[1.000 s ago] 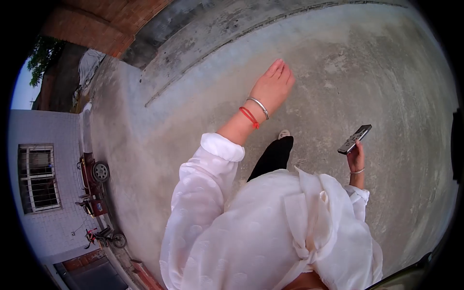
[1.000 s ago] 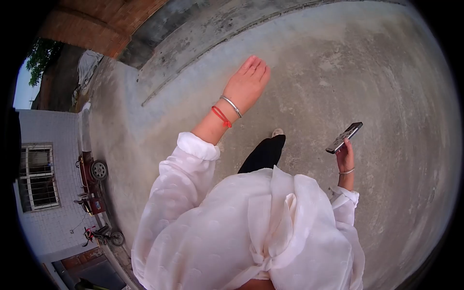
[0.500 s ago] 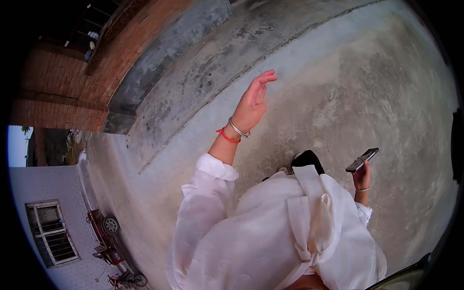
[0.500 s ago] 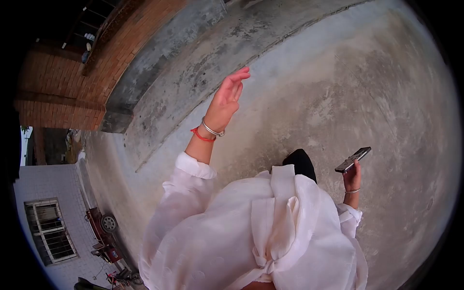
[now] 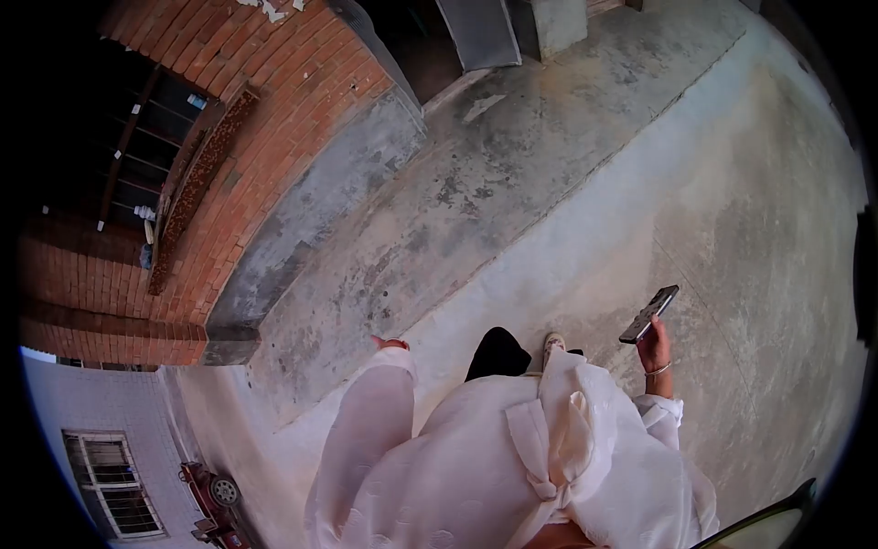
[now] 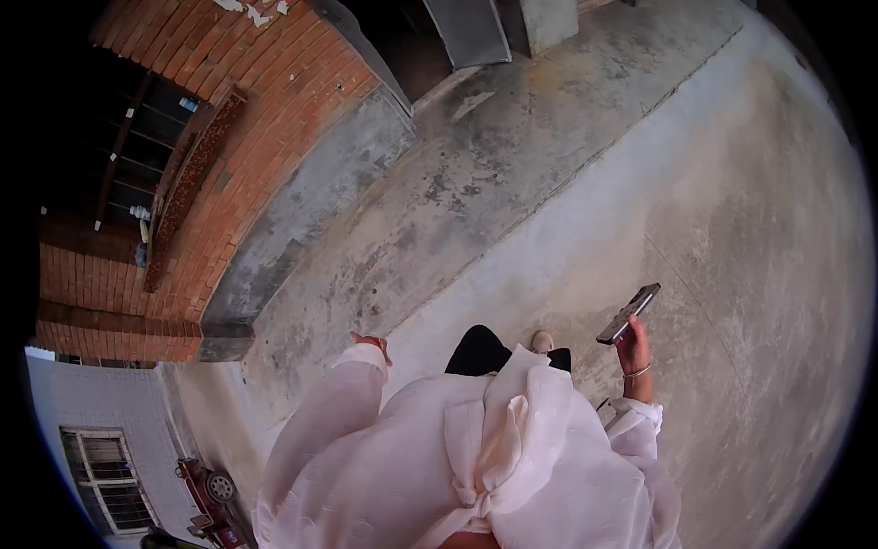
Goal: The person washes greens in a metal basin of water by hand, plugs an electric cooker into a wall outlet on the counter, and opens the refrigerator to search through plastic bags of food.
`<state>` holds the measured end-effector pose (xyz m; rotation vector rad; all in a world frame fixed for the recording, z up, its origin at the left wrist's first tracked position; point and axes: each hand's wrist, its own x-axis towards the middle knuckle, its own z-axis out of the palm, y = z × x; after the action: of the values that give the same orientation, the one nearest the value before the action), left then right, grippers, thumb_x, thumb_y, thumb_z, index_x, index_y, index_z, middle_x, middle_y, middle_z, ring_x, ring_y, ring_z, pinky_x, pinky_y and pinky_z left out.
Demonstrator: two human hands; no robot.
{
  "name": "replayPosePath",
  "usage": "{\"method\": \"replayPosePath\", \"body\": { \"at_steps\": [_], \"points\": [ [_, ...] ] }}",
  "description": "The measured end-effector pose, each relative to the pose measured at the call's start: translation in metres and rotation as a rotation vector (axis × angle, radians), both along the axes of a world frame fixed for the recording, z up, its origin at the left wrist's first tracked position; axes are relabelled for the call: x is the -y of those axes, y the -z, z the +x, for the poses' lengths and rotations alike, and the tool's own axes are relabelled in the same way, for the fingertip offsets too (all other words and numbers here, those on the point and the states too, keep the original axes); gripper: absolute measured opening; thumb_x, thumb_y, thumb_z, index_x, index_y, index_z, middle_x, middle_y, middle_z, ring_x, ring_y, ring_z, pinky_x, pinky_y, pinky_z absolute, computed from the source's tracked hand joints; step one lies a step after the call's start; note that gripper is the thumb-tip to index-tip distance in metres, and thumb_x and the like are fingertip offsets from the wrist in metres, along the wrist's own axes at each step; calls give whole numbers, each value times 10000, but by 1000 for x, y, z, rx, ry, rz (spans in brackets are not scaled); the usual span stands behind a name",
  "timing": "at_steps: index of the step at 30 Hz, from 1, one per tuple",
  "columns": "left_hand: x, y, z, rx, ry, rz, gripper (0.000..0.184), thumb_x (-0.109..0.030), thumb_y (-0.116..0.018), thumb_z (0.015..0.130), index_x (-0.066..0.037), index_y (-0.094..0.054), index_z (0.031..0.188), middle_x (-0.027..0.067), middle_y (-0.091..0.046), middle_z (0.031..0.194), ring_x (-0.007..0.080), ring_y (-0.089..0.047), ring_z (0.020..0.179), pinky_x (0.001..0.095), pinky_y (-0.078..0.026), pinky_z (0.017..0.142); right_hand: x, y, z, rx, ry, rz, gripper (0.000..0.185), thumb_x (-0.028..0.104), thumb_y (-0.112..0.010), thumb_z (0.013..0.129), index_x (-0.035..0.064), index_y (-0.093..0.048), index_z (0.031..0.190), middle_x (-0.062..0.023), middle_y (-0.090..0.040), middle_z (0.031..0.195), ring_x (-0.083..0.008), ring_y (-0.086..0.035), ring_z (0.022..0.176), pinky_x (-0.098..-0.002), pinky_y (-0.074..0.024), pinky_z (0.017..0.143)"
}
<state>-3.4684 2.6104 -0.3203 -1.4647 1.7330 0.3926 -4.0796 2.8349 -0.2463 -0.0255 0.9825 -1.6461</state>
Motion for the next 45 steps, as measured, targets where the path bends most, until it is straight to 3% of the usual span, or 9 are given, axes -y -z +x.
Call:
{"method": "replayPosePath", "body": {
  "at_steps": [3, 6, 8, 11, 14, 16, 28, 37, 45],
  "points": [
    [41, -17, 43, 121, -7, 264, 573, -613, -443, 849, -114, -631, 1058, 79, -631, 1089, 313, -545, 1103, 515, -419, 851, 164, -37, -23, -118, -170, -35, 411, 320, -597, 845, 56, -517, 1150, -28, -587, 1007, -141, -552, 925, -294, -441, 799],
    [104, -39, 23, -599, -1202, 226, 555, -456, -580, 822, -73, -522, 1219, 123, -589, 1172, 332, -521, 1137, 464, -419, 914, 315, -69, -30, -67, -299, -77, 409, 305, -573, 859, 25, -510, 1150, -69, -587, 1041, -177, -553, 973, -325, -436, 864],
    [181, -39, 0, -579, -1313, 76, 493, -343, -627, 808, -68, -543, 1210, 120, -589, 1160, 262, -580, 1062, 347, -420, 934, 434, -68, -37, 0, -332, -131, 393, 289, -557, 873, 13, -512, 1149, -94, -587, 1084, -208, -554, 1010, -343, -431, 902],
    [280, 21, -11, -361, -679, -27, 558, -435, -659, 745, -58, -581, 1148, 165, -589, 1162, 322, -538, 1104, 399, -407, 959, 595, -87, -36, 20, -366, -166, 396, 304, -566, 861, 24, -513, 1137, -91, -590, 1056, -212, -558, 989, -362, -434, 897],
    [400, 1, -56, -493, -1091, 250, 637, -419, -663, 736, -21, -527, 1215, 173, -590, 1162, 322, -540, 1108, 400, -410, 960, 740, -123, -17, 66, -472, -128, 410, 318, -584, 846, 31, -517, 1131, -83, -591, 1051, -212, -559, 980, -365, -430, 898],
    [502, 5, -82, -519, -908, 93, 619, -379, -662, 743, -1, -517, 1211, 192, -604, 1124, 329, -560, 1075, 392, -432, 935, 828, -135, -18, 70, -581, -100, 431, 331, -599, 833, 22, -520, 1124, -81, -594, 1037, -211, -560, 972, -359, -424, 899],
    [1036, -196, -338, -1296, -398, -510, 631, -180, -666, 788, -34, -351, 1315, 198, -538, 1150, 192, -640, 772, 322, -492, 776, 1198, -182, -47, -385, -849, -119, 496, 266, -681, 775, 27, -469, 1154, -62, -568, 1016, -168, -567, 931, -296, -465, 804],
    [1337, -276, -312, -1305, -646, -410, 576, -230, -624, 855, -10, -359, 1316, 158, -483, 1282, 210, -580, 1026, 330, -463, 882, 1590, -198, -4, -151, -1205, -168, 272, 293, -652, 805, 119, -552, 988, 31, -550, 838, -100, -530, 758, -245, -434, 644],
    [1348, -376, -203, -1578, -1361, -380, 436, -220, -556, 919, -82, -417, 1309, 88, -487, 1273, 184, -516, 1117, 370, -455, 908, 1809, -212, -5, 52, -1223, -237, 183, 220, -560, 860, 91, -598, 983, -14, -632, 933, -165, -590, 877, -329, -454, 816]
  ]
}}
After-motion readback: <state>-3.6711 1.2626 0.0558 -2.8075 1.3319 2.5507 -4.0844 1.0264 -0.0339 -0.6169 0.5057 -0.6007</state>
